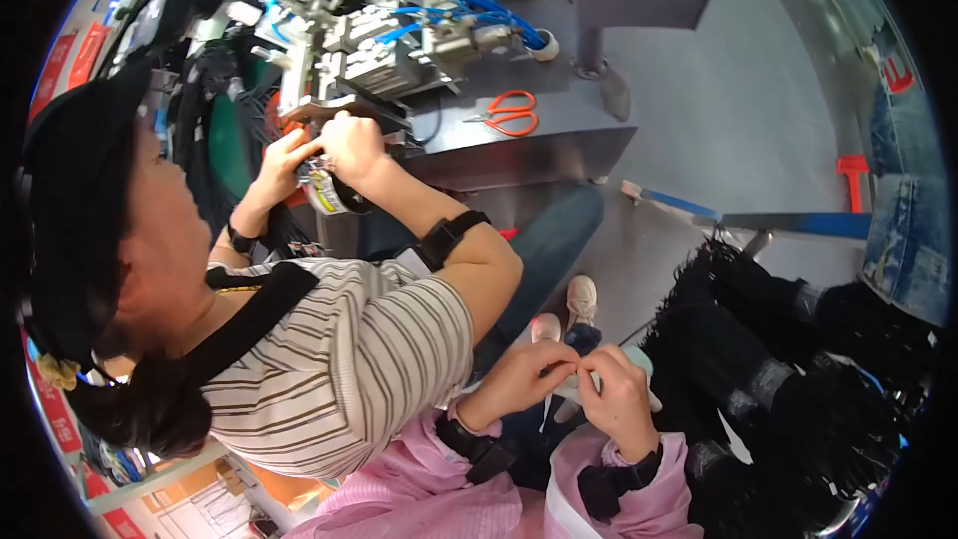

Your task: The person removes a glove and pulls back the outer casing of a cable to reveal the inner wires. They then use shears to trim the ends of the wires before putting the glove back on.

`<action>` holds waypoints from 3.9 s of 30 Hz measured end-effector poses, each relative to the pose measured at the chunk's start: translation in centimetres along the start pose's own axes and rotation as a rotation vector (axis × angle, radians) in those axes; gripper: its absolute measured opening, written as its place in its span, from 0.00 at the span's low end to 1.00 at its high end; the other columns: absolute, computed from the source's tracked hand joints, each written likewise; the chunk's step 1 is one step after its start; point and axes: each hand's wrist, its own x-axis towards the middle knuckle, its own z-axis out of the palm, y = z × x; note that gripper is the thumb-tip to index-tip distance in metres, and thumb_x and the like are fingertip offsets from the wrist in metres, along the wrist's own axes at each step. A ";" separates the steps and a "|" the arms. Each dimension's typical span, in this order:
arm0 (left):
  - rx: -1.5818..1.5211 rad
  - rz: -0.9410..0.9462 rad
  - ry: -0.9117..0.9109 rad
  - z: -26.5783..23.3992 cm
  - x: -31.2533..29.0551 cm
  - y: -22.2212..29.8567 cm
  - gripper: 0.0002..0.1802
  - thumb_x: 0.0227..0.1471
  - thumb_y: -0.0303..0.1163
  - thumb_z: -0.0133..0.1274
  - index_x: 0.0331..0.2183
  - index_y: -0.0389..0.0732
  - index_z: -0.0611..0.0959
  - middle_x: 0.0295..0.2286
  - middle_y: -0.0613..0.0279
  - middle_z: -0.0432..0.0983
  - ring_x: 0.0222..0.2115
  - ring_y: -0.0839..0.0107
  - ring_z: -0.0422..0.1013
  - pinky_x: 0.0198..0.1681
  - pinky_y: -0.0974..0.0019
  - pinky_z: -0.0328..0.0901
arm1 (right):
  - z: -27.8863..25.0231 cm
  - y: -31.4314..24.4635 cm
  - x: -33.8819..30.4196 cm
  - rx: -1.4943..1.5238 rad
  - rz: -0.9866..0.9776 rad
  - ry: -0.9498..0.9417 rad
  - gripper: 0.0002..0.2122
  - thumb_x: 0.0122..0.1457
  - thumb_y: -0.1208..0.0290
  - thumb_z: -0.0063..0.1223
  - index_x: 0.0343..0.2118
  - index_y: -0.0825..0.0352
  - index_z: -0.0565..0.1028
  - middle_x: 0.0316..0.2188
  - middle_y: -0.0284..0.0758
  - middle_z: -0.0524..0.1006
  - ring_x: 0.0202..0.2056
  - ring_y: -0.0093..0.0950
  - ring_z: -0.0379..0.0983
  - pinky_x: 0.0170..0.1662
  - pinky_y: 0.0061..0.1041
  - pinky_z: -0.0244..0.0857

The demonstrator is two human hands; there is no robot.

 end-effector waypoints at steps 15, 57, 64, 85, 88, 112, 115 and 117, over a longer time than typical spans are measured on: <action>-0.072 -0.081 -0.024 0.5 3.4 2.6 0.05 0.38 0.20 0.54 0.24 0.35 0.77 0.18 0.60 0.72 0.19 0.73 0.72 0.22 0.74 0.64 | -1.1 1.7 0.4 0.344 0.033 0.189 0.03 0.43 0.87 0.50 0.21 0.72 0.70 0.21 0.32 0.70 0.17 0.15 0.63 0.18 0.14 0.55; 0.068 -0.083 -0.013 0.6 3.3 5.6 0.06 0.37 0.15 0.51 0.24 0.31 0.75 0.23 0.62 0.72 0.23 0.77 0.70 0.29 0.77 0.66 | -2.4 1.1 0.9 0.404 -0.006 0.129 0.04 0.38 0.86 0.50 0.20 0.72 0.72 0.19 0.31 0.71 0.17 0.16 0.64 0.18 0.14 0.56; -0.094 -0.159 -0.008 0.9 3.2 5.2 0.04 0.39 0.15 0.51 0.24 0.30 0.75 0.25 0.64 0.71 0.27 0.80 0.68 0.31 0.78 0.65 | -2.5 0.7 0.8 0.473 0.040 0.169 0.03 0.40 0.84 0.51 0.20 0.73 0.70 0.19 0.32 0.70 0.18 0.16 0.65 0.20 0.15 0.58; 0.332 0.148 -0.064 0.5 4.2 6.4 0.06 0.37 0.19 0.54 0.23 0.36 0.76 0.23 0.56 0.71 0.21 0.61 0.69 0.25 0.66 0.65 | -4.0 0.8 1.5 0.261 -0.102 0.136 0.03 0.39 0.85 0.50 0.19 0.71 0.70 0.18 0.32 0.69 0.16 0.21 0.64 0.18 0.19 0.56; 0.348 0.151 -0.092 0.0 4.1 6.5 0.06 0.36 0.19 0.54 0.23 0.36 0.75 0.22 0.57 0.71 0.21 0.60 0.69 0.23 0.65 0.64 | -3.9 0.5 1.1 0.199 -0.119 0.132 0.04 0.39 0.85 0.50 0.19 0.70 0.70 0.18 0.33 0.69 0.16 0.22 0.64 0.18 0.19 0.57; -0.074 -0.093 0.199 1.2 3.2 5.0 0.05 0.38 0.16 0.54 0.23 0.32 0.75 0.21 0.61 0.72 0.23 0.79 0.70 0.28 0.77 0.67 | -3.6 0.9 0.5 0.582 0.083 0.207 0.03 0.42 0.87 0.50 0.19 0.72 0.70 0.22 0.29 0.70 0.18 0.10 0.61 0.18 0.11 0.52; -0.165 -0.131 0.208 1.1 3.0 5.1 0.05 0.39 0.16 0.53 0.24 0.31 0.75 0.23 0.61 0.73 0.24 0.79 0.70 0.28 0.77 0.67 | -3.9 1.1 0.9 0.443 0.081 0.206 0.03 0.43 0.86 0.52 0.22 0.72 0.72 0.22 0.31 0.71 0.18 0.13 0.63 0.18 0.13 0.53; -0.215 -0.139 0.193 1.3 2.9 5.4 0.05 0.40 0.15 0.53 0.25 0.30 0.76 0.24 0.60 0.73 0.24 0.78 0.70 0.28 0.76 0.67 | -3.7 1.0 1.0 0.370 0.012 0.231 0.03 0.44 0.85 0.53 0.23 0.72 0.73 0.23 0.32 0.71 0.18 0.15 0.64 0.19 0.14 0.54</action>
